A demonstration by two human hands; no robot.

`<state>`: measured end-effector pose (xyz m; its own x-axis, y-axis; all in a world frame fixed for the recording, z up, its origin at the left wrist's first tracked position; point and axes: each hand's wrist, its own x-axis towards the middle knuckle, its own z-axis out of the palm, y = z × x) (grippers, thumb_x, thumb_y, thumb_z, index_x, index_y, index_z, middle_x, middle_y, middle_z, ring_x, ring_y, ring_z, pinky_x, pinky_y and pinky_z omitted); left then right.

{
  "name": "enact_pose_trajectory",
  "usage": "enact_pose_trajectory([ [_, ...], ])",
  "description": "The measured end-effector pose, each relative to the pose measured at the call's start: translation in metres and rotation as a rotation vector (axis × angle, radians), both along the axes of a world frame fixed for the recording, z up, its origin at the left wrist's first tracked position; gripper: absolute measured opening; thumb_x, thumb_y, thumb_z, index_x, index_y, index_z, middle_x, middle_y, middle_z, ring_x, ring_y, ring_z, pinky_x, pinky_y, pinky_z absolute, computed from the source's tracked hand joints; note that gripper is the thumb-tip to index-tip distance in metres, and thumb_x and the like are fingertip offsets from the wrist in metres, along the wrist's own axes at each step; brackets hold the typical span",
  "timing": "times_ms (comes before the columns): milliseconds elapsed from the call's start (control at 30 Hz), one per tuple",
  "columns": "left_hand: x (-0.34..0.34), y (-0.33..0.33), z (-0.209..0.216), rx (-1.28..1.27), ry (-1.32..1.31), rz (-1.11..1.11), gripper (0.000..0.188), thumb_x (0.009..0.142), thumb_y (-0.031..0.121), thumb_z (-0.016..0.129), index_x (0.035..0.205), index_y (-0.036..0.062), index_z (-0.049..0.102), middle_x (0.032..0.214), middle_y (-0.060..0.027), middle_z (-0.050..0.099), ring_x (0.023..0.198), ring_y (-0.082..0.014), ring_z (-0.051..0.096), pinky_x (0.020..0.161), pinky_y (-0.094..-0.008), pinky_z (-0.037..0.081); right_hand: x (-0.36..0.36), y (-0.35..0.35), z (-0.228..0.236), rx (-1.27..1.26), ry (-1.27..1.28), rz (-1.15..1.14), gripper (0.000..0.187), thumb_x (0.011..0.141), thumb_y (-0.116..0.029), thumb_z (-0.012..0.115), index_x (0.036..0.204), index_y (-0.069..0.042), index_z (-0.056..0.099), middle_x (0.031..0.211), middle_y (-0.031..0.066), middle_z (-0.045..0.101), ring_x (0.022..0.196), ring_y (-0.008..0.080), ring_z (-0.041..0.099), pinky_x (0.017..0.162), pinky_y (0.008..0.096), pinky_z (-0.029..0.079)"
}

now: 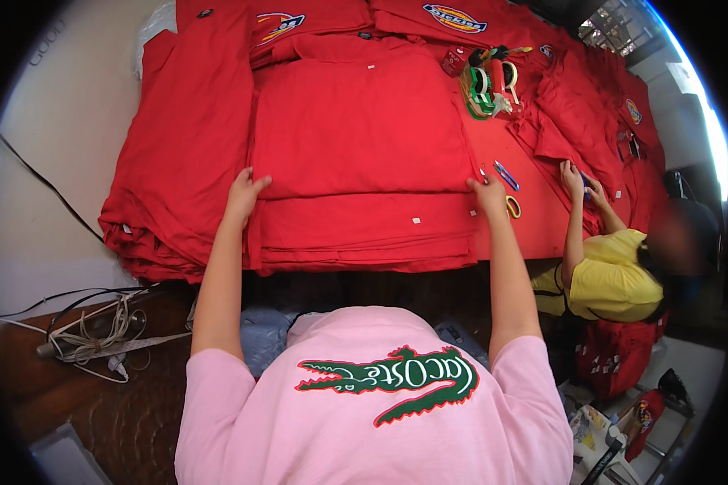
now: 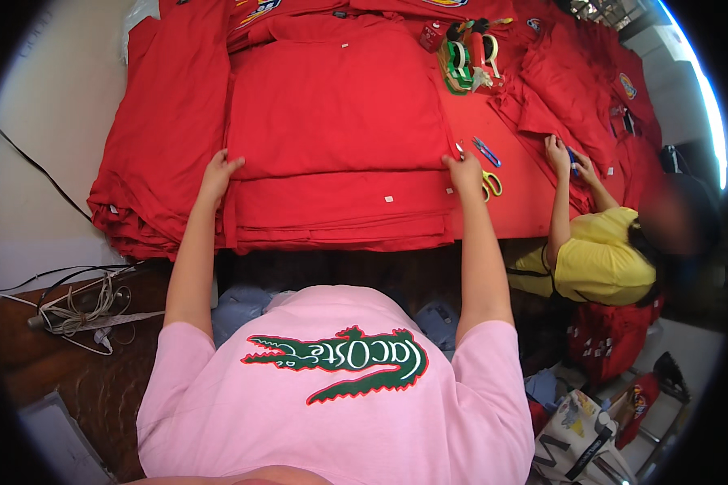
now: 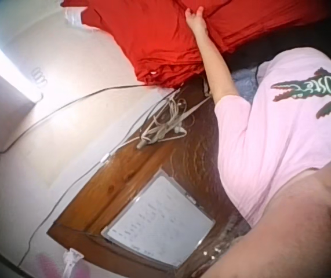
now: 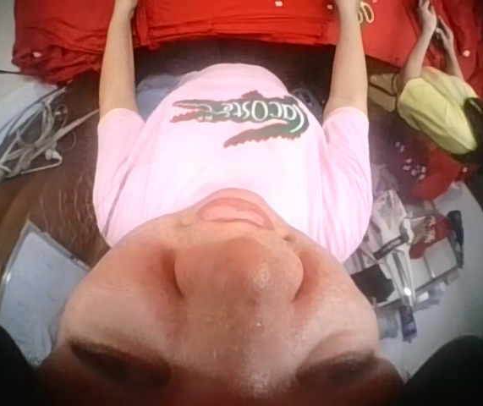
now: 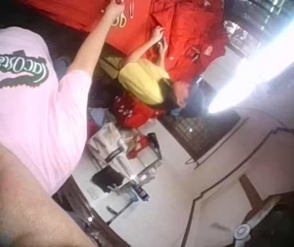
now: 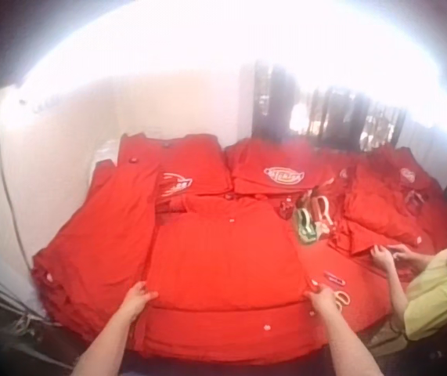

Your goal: The person uses scissors to remove tags from a stack of red t-shirts, then folds each shirt and places them in a separate pile.

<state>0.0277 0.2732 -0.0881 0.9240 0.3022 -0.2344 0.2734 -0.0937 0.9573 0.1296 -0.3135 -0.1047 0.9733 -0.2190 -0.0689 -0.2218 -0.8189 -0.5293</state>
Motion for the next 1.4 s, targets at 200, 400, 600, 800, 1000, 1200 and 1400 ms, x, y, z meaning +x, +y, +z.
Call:
enact_pose_trajectory([
  [200,-0.018,0.003,-0.022,0.282,-0.019,-0.193,0.04,0.092,0.006,0.075,0.127,-0.0013,0.057,0.102,-0.0068,0.069,0.096,-0.0133,0.064,0.086,-0.0267,0.051,-0.018,-0.015,-0.003,0.577,-0.135,-0.22,0.031,0.09,-0.02,0.08,0.108,0.004,0.071,0.077,0.0016,0.064,0.058,0.0073,0.054,0.047,0.0272,0.042],
  [400,0.028,0.023,0.07,-0.016,-0.309,-0.105,0.017,0.096,0.008,0.071,0.111,0.0071,0.063,0.09,0.0001,0.063,0.084,-0.0079,0.058,0.079,-0.0233,0.048,0.012,-0.014,0.117,0.749,-0.435,-0.143,0.018,0.093,-0.021,0.08,0.098,-0.005,0.071,0.091,-0.0002,0.069,0.075,0.0067,0.056,0.066,0.0255,0.046],
  [600,0.023,0.039,0.289,-0.241,-0.762,-0.226,0.039,0.099,-0.006,0.058,0.136,0.0068,0.065,0.126,-0.0066,0.067,0.12,-0.0139,0.063,0.105,-0.0298,0.051,-0.053,0.011,0.33,1.309,-0.764,0.222,0.016,0.103,-0.009,0.062,0.116,-0.001,0.067,0.135,0.013,0.066,0.105,0.0106,0.064,0.098,0.0289,0.048],
  [800,-0.007,0.009,0.402,0.704,-1.018,-0.196,0.018,0.096,0.001,0.068,0.113,0.0031,0.075,0.118,-0.0046,0.065,0.106,-0.011,0.06,0.095,-0.0266,0.048,-0.163,-0.119,0.416,1.299,-0.953,0.471,0.022,0.102,-0.01,0.063,0.122,-0.003,0.066,0.119,0.009,0.071,0.111,0.0196,0.068,0.097,0.0378,0.053],
  [1000,0.02,-0.069,0.403,-0.162,-0.729,-0.368,0.003,0.097,0.008,0.07,0.1,0.009,0.069,0.109,-0.0014,0.067,0.104,-0.0104,0.061,0.096,-0.0265,0.048,-0.222,-0.143,0.397,0.41,-1.098,-0.185,0.026,0.096,-0.012,0.071,0.12,-0.004,0.075,0.12,0.0093,0.075,0.117,0.0187,0.066,0.104,0.0314,0.048],
  [1200,0.013,-0.271,0.33,-0.24,-0.444,-0.802,0.026,0.097,-0.004,0.055,0.117,-0.0007,0.071,0.107,-0.0034,0.071,0.1,-0.0115,0.067,0.094,-0.0271,0.052,-0.318,-0.153,0.334,0.424,-1.019,-0.484,0.023,0.094,-0.024,0.078,0.092,-0.001,0.078,0.075,-0.0029,0.068,0.07,0.0038,0.055,0.065,0.0253,0.047],
  [1400,-0.178,-0.49,0.3,0.166,-0.792,-1.278,0.031,0.085,-0.005,0.072,0.116,-0.0002,0.073,0.113,-0.01,0.072,0.105,-0.0216,0.069,0.094,-0.0337,0.054,-0.426,-0.046,0.305,0.096,-1.014,-0.241,0.011,0.091,-0.013,0.078,0.092,-0.003,0.074,0.076,0.0055,0.069,0.068,0.0116,0.064,0.065,0.0272,0.052],
])
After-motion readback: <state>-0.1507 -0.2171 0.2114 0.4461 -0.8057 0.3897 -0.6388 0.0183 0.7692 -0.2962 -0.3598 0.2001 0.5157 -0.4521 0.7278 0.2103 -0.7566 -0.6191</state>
